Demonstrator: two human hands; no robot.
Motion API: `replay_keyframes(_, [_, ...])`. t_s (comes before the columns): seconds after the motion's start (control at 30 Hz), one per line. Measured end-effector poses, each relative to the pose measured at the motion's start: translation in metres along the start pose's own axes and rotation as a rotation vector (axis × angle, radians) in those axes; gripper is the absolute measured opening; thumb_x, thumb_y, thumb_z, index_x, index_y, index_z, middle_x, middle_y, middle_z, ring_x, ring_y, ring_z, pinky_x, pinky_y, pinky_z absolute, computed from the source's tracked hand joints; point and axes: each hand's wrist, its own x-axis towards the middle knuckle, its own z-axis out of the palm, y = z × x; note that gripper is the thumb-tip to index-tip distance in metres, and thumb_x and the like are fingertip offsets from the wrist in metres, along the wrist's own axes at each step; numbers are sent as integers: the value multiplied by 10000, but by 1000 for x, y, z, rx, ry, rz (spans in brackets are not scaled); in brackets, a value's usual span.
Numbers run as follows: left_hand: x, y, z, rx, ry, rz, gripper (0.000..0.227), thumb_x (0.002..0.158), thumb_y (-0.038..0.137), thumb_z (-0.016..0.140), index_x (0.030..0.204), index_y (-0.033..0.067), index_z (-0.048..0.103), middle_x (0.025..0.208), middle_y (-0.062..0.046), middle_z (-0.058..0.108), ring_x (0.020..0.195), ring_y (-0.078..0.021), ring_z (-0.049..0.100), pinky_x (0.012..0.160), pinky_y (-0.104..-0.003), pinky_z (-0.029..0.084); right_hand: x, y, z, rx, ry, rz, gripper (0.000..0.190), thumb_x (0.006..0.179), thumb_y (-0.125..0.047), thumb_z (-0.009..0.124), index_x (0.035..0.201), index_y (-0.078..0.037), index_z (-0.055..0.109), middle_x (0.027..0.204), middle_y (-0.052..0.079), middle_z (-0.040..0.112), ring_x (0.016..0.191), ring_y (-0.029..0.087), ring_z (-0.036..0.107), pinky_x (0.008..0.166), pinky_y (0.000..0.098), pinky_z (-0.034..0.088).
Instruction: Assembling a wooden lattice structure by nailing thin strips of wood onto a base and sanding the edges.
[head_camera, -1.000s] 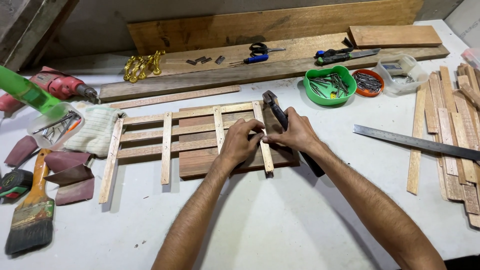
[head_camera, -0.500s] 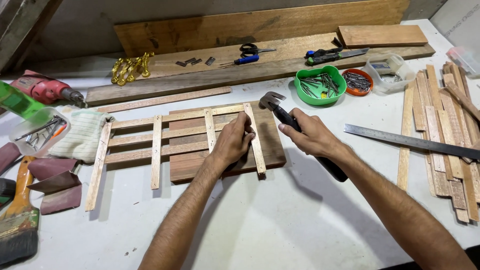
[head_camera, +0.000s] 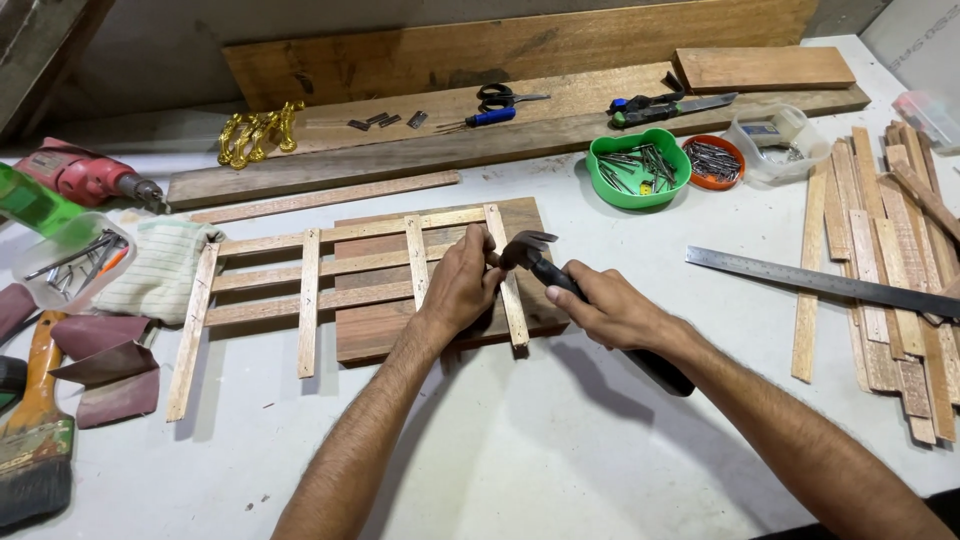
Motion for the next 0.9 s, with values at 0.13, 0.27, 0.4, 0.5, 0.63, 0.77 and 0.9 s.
replay_keyframes(0.13, [0, -8, 6, 14, 43, 55, 384, 917, 35, 732, 1080, 67, 386, 885, -174, 665, 816, -282, 738, 633, -337, 657, -7, -8, -14, 145, -9, 48, 329, 1037, -422, 451, 922, -126, 537, 551, 10, 540, 400, 139, 546, 336, 303, 457])
replay_keyframes(0.27, [1, -10, 7, -25, 30, 69, 381, 929, 58, 740, 1075, 72, 388, 901, -171, 671, 849, -275, 754, 678, -321, 673, -16, -24, -36, 283, 119, -105, 350, 1034, -406, 476, 899, -85, 505, 562, -4, 554, 391, 121, 545, 316, 300, 467])
replay_keyframes(0.4, [1, -13, 7, -16, 43, 103, 389, 923, 51, 743, 1072, 62, 385, 885, -176, 668, 840, -277, 754, 684, -317, 671, -17, -32, -34, 362, 173, -127, 322, 1023, -404, 468, 922, -99, 491, 550, 14, 552, 387, 129, 536, 317, 296, 465])
replay_keyframes(0.5, [2, -7, 3, -19, 23, 48, 370, 929, 55, 750, 1069, 58, 407, 912, -174, 680, 860, -269, 750, 687, -318, 667, -3, -6, -6, 210, -13, 79, 344, 1035, -443, 430, 922, -124, 495, 583, 20, 552, 414, 139, 544, 351, 304, 480])
replay_keyframes(0.63, [2, -3, 0, 28, 56, 64, 395, 872, 85, 794, 1050, 51, 443, 908, -181, 681, 852, -263, 743, 652, -336, 634, -5, 2, -2, 291, -11, 72, 384, 1023, -459, 481, 876, -105, 509, 613, 6, 551, 444, 110, 558, 357, 303, 499])
replay_keyframes(0.77, [0, 1, -3, 77, 2, 18, 381, 892, 148, 799, 1084, 57, 482, 962, -156, 689, 862, -245, 697, 688, -354, 599, -12, -1, -11, 359, 14, 90, 409, 1033, -466, 471, 867, -94, 509, 620, 6, 545, 440, 111, 538, 351, 305, 475])
replay_keyframes(0.9, [3, -3, -10, 120, -154, -50, 467, 902, 332, 777, 1233, 106, 537, 1127, -129, 651, 1045, -227, 629, 923, -412, 604, -20, -13, -26, 301, 36, 68, 380, 1024, -439, 480, 876, -93, 528, 612, 10, 548, 423, 118, 544, 340, 304, 468])
